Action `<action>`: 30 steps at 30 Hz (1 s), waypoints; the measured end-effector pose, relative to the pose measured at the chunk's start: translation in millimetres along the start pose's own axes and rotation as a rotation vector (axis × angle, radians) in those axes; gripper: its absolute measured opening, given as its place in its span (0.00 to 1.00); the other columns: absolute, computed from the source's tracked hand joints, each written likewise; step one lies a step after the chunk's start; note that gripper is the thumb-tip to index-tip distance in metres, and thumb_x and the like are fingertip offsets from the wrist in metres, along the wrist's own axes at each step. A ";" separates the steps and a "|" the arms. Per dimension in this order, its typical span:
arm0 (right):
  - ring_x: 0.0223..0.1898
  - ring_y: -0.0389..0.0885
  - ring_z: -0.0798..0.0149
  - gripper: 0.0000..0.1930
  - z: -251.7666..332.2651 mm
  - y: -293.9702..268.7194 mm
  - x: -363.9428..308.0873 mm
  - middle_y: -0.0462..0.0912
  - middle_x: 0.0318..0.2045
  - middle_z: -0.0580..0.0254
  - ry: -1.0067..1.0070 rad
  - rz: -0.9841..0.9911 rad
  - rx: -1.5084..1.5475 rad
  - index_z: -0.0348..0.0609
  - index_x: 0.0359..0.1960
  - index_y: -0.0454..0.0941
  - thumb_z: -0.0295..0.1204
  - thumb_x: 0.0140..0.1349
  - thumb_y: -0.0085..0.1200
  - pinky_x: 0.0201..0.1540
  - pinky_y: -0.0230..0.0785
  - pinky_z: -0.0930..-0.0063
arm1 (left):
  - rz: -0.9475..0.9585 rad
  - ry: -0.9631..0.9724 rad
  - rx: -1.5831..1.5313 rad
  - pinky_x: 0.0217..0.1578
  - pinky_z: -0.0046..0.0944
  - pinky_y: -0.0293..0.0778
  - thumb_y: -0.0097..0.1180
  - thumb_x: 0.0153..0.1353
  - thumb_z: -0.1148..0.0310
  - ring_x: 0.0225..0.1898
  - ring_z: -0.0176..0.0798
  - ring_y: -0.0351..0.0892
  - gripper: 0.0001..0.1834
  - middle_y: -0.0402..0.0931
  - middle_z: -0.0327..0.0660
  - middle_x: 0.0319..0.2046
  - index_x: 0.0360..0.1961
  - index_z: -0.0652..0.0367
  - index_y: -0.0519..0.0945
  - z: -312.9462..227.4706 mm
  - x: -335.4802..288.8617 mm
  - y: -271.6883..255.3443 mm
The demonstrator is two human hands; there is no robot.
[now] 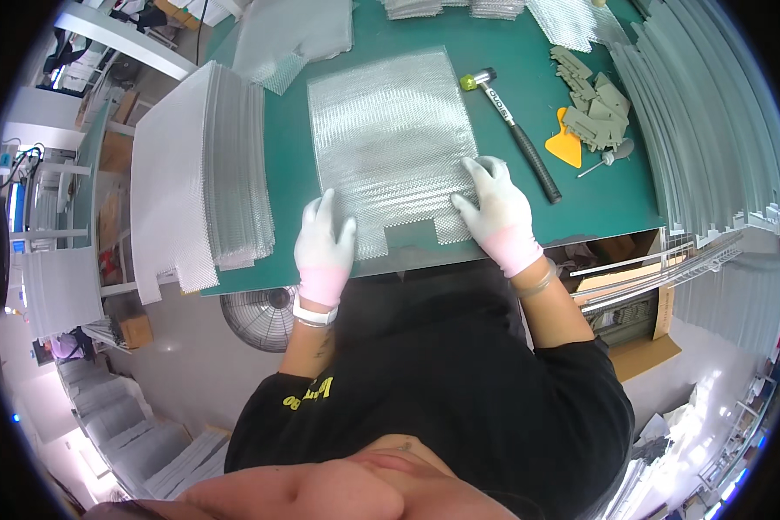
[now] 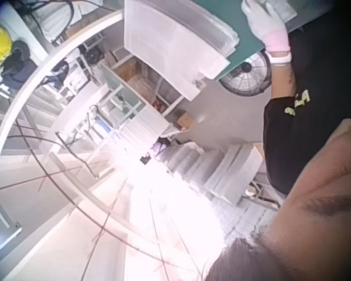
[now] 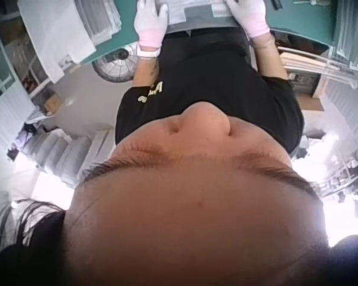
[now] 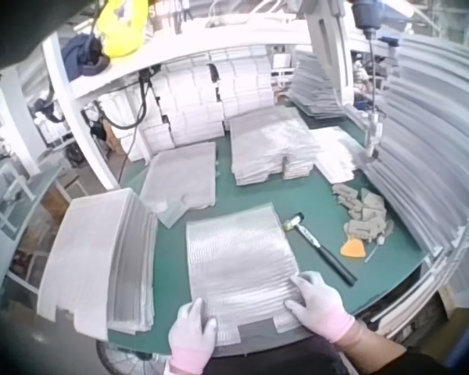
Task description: The person assembles air filters by placing a plastic frame over a mesh sheet, inserting a plastic insert, and securing the frame with a hammer. They then use a power drill to fasten the frame and place the completed filter on a stack.
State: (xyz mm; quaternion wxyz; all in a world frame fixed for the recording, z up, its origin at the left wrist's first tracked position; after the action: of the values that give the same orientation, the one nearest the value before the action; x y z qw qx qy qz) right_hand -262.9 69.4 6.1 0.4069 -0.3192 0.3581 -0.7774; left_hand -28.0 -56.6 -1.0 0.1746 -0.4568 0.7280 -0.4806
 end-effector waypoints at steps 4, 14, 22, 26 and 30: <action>0.49 0.80 0.48 0.26 3.1 -1.9 2.7 0.72 0.55 0.49 0.007 0.049 -0.082 0.48 0.57 0.75 0.37 0.56 0.65 0.50 0.76 0.62 | 0.001 -0.010 -0.040 0.51 0.45 0.76 0.63 0.58 0.66 0.53 0.56 0.77 0.31 0.71 0.53 0.58 0.63 0.61 0.72 2.0 1.7 0.3; 0.49 0.82 0.42 0.24 -148.9 -102.6 198.6 0.84 0.45 0.42 0.160 -0.429 -0.265 0.37 0.46 0.83 0.46 0.62 0.52 0.55 0.72 0.56 | 0.199 0.191 0.211 0.66 0.60 0.54 0.64 0.53 0.55 0.64 0.59 0.62 0.29 0.64 0.47 0.65 0.57 0.51 0.79 -2.4 28.1 -3.7; 0.63 0.72 0.41 0.40 -226.4 -109.0 301.1 0.74 0.60 0.35 0.539 0.087 -0.366 0.33 0.59 0.74 0.59 0.57 0.51 0.64 0.65 0.56 | -0.056 0.163 0.054 0.67 0.60 0.52 0.64 0.53 0.61 0.67 0.65 0.56 0.33 0.56 0.59 0.67 0.60 0.61 0.72 -5.5 11.1 -37.9; 0.60 0.74 0.46 0.36 -258.3 -156.7 312.8 0.76 0.58 0.39 0.396 -0.239 -0.190 0.35 0.59 0.75 0.55 0.60 0.52 0.62 0.66 0.58 | -0.092 0.127 -0.073 0.66 0.60 0.55 0.67 0.49 0.65 0.67 0.64 0.55 0.40 0.56 0.60 0.66 0.64 0.63 0.67 3.6 -2.3 -39.4; 0.55 0.78 0.51 0.30 -255.4 -184.5 295.2 0.79 0.54 0.43 0.089 -0.642 -0.131 0.36 0.57 0.76 0.50 0.63 0.54 0.59 0.68 0.61 | -0.100 0.170 -0.220 0.67 0.58 0.54 0.65 0.50 0.68 0.68 0.62 0.54 0.39 0.54 0.60 0.67 0.65 0.62 0.65 -7.9 1.9 -38.0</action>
State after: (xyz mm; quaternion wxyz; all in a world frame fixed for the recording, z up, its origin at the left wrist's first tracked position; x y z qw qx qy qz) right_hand -675.9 -33.0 79.4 0.1038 -0.4070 0.3061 -0.8544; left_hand -15.6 -58.6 35.8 0.0371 -0.4664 0.7649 -0.4428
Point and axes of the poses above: each hand's wrist, its own x-axis towards the middle knuckle, its own y-axis out of the palm, z = x × y, the point moved 6 cm from there along x, towards the middle knuckle
